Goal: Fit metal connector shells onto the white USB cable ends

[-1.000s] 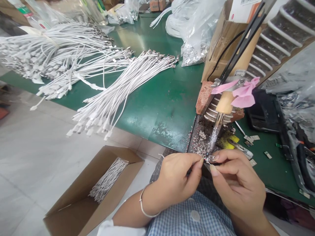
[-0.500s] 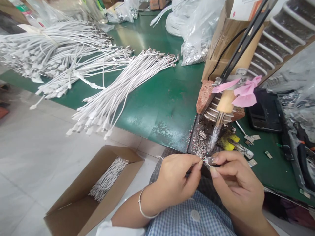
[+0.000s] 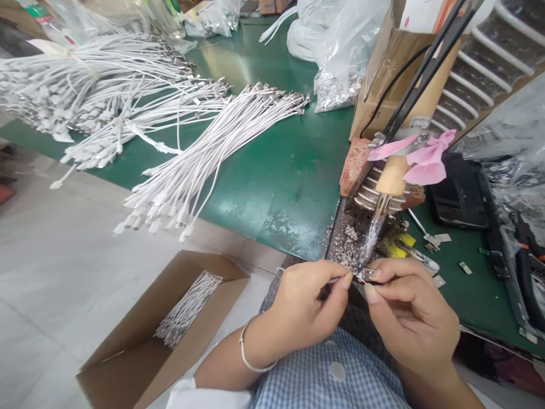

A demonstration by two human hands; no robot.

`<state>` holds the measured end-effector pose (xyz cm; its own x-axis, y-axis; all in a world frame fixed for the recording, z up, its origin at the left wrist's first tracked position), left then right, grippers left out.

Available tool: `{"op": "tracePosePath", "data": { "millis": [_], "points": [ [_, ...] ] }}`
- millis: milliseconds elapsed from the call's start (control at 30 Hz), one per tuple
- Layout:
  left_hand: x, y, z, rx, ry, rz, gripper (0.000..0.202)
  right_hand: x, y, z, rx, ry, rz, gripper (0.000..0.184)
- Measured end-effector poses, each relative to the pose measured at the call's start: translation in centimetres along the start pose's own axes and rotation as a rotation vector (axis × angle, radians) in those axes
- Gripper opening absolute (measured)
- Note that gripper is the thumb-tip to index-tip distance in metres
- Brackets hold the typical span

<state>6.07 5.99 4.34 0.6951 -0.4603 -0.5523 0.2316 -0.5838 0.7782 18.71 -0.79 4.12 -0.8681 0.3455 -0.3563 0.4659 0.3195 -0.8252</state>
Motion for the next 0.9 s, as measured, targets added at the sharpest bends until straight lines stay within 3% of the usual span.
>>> {"op": "tracePosePath", "data": {
  "millis": [600, 900],
  "points": [
    [-0.14, -0.14, -0.26, -0.011, -0.011, 0.054, 0.008, 0.03, -0.13, -0.08, -0.053, -0.016, -0.042, 0.026],
    [0.41, -0.34, 0.42, -0.089, -0.109, 0.058, 0.012, 0.69, -0.63, 0.71, -0.073, -0.102, -0.058, 0.026]
  ]
}}
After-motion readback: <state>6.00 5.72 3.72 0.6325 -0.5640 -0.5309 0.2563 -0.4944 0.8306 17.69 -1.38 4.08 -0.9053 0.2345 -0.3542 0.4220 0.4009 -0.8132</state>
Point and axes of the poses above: each hand's wrist, its own z-axis away from the middle knuckle, its own x-axis out of the palm, y = z × x, the point moved 10 cm from there along -z, towards the middle knuckle, and after that the axes turned 9 degrees about -y, right-handed, at the moved point
